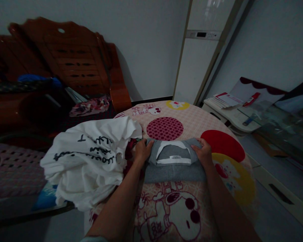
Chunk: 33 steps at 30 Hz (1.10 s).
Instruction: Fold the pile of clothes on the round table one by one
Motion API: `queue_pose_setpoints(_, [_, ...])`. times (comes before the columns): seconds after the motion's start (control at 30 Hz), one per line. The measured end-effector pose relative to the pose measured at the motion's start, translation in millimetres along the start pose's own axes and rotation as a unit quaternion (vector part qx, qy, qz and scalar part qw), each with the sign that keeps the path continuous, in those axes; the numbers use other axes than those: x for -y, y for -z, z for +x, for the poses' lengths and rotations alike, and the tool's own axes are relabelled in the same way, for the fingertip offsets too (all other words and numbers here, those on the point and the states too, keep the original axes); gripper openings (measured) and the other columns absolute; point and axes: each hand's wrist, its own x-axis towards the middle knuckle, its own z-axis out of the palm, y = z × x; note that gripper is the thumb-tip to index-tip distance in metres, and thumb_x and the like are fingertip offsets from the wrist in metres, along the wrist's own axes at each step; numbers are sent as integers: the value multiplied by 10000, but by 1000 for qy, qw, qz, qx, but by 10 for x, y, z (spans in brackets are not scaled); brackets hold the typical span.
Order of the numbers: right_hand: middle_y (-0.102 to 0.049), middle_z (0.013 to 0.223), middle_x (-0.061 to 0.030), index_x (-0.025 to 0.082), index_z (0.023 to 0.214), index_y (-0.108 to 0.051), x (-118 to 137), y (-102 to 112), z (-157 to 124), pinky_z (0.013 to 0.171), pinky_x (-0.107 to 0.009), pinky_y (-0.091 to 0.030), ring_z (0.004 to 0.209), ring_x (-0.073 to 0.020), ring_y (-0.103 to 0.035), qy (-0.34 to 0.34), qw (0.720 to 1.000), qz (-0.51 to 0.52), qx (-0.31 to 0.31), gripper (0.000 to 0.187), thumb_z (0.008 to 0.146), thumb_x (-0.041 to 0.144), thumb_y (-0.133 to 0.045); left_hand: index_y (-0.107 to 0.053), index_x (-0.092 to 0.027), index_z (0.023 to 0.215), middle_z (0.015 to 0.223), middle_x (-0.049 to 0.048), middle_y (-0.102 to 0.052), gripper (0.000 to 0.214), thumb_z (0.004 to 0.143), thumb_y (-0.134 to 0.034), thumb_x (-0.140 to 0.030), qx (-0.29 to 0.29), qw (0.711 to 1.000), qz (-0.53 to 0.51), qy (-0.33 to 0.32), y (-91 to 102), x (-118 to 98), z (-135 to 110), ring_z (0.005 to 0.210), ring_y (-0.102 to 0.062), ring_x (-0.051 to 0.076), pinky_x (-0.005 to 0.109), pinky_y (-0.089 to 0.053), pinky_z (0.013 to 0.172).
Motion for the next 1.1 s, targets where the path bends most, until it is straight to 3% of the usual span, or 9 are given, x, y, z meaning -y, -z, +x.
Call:
queue_pose_setpoints(0.13, [-718,964,-110,170,993,-664,-91,32,-4,862,-417,-502,914,-285,-647,1,999,-30,-28,451,676,491,-672,-618,-181,795,793,87,-680,283,895,-531,-430,-21,1000,5,12,34,0,-53,783,-632,223,277,-362,648])
queue_pose_setpoints(0.4, [-704,1059,-146,168,1042,-661,-51,-26,-43,926,-461,-483,1003,-314,-628,36,995,-90,-16,454,696,461,-628,-619,-173,858,808,104,-673,257,909,-525,-407,-26,999,45,-10,-30,-52,-94,795,-639,233,285,-375,675])
queue_pose_setpoints(0.6, [-702,1055,-141,171,1035,-656,-72,-23,-70,941,-486,-472,1006,-318,-632,21,995,-90,-27,452,692,465,-629,-601,-181,667,671,70,-637,413,903,-473,-494,-2,1000,-3,-26,55,8,-98,701,-614,212,278,-342,610])
queue_pose_setpoints(0.73, [-697,1062,-144,150,1065,-651,-81,-18,-85,963,-466,-466,1015,-306,-635,15,998,-50,-35,515,673,485,-670,-639,-166,624,631,46,-639,401,815,-546,-506,85,990,-112,-18,149,95,-91,635,-599,193,272,-344,553])
queue_pose_setpoints(0.87, [-669,1187,-175,127,1152,-638,-23,19,-68,969,-447,-471,1075,-310,-625,-19,999,3,-31,657,622,505,-730,-705,-149,758,751,59,-711,314,690,-650,-450,209,943,-259,15,217,172,-105,688,-641,207,266,-436,572])
queue_pose_setpoints(1.0, [-735,1010,-123,123,1066,-689,89,140,-102,820,-392,-532,927,-288,-673,-92,992,39,81,576,658,528,-712,-687,-143,815,746,62,-699,351,664,-669,-459,299,896,-327,29,282,220,-169,600,-604,165,246,-434,531])
queue_pose_setpoints(1.1, [-744,836,-81,123,922,-720,158,232,-189,674,-330,-535,774,-258,-677,-125,980,64,143,455,632,474,-722,-665,-145,775,693,45,-670,310,670,-655,-437,330,899,-288,10,349,225,-193,549,-565,144,233,-401,508])
